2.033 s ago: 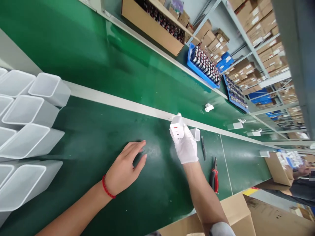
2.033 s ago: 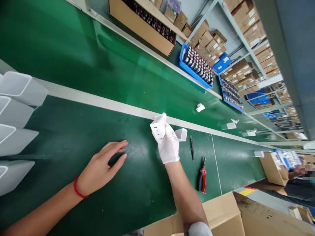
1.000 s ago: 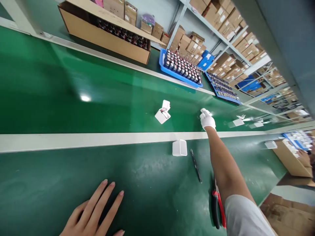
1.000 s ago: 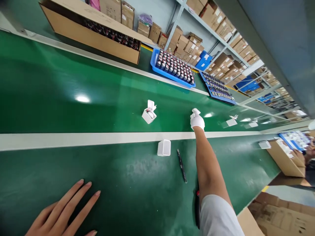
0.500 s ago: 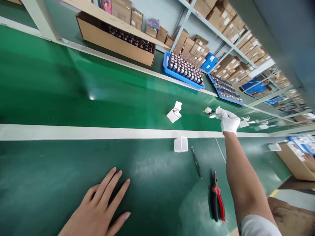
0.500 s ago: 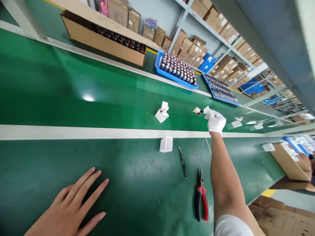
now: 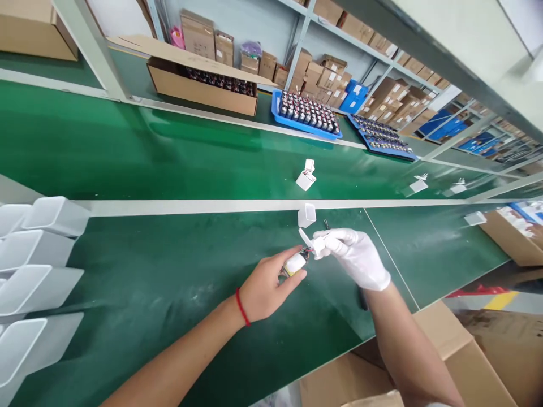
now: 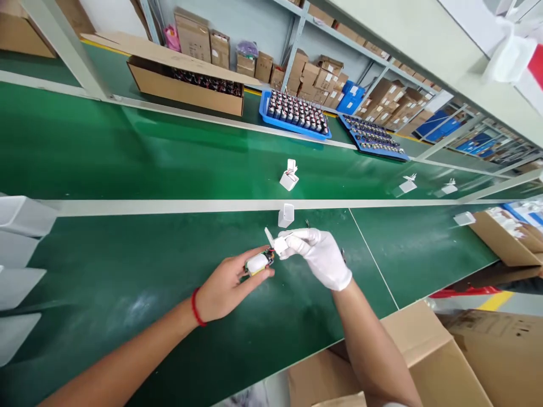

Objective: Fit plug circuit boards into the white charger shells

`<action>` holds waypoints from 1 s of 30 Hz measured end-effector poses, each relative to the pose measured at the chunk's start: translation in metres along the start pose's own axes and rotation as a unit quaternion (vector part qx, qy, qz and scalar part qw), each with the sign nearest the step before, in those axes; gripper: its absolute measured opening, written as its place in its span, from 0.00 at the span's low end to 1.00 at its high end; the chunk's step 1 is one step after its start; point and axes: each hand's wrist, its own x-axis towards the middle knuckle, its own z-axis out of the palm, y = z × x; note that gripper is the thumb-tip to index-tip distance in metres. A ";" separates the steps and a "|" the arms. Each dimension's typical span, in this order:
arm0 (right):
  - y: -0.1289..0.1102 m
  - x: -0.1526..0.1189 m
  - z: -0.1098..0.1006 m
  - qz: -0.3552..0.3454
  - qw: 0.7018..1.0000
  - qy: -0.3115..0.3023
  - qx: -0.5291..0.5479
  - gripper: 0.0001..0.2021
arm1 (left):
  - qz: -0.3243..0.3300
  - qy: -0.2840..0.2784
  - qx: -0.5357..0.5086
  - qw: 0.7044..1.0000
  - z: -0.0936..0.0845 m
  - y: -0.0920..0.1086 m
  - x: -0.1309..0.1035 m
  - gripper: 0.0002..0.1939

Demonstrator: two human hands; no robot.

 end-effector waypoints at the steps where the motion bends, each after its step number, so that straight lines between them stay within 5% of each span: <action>1: 0.006 -0.010 0.004 0.000 0.999 0.039 -0.010 0.19 | -0.012 0.002 0.005 1.000 0.007 0.000 0.002 0.20; 3: 0.019 -0.030 0.012 0.007 0.995 0.096 -0.036 0.32 | -0.014 0.025 0.083 0.996 0.019 -0.001 0.005 0.16; 6: 0.036 -0.052 0.020 0.019 0.996 0.090 -0.014 0.52 | 0.021 -0.004 0.257 0.966 0.038 -0.001 0.013 0.20; 10: 0.052 -0.061 0.012 -0.016 0.985 0.172 0.028 0.50 | 0.042 -0.081 0.312 0.946 0.056 0.012 0.034 0.29; 14: 0.059 -0.055 -0.015 -0.034 0.970 0.232 0.069 0.48 | 0.092 -0.153 0.310 0.934 0.048 0.024 0.064 0.32; 19: 0.052 -0.054 -0.036 -0.105 0.940 0.259 0.197 0.42 | 0.024 0.002 0.360 0.933 0.023 0.001 0.118 0.34; 21: 0.048 -0.056 -0.037 -0.106 0.939 0.243 0.220 0.41 | 0.006 0.026 0.355 0.934 0.023 -0.017 0.137 0.44; 24: 0.043 -0.057 -0.032 -0.111 0.939 0.211 0.247 0.41 | 0.003 0.035 0.335 0.942 0.027 -0.035 0.151 0.38; 27: 0.042 -0.054 -0.021 -0.121 0.945 0.187 0.238 0.46 | 0.014 0.052 0.315 0.948 0.022 -0.038 0.142 0.30; 30: 0.042 -0.047 -0.002 -0.125 0.960 0.150 0.199 0.55 | 0.021 0.061 0.304 0.951 0.000 -0.031 0.102 0.33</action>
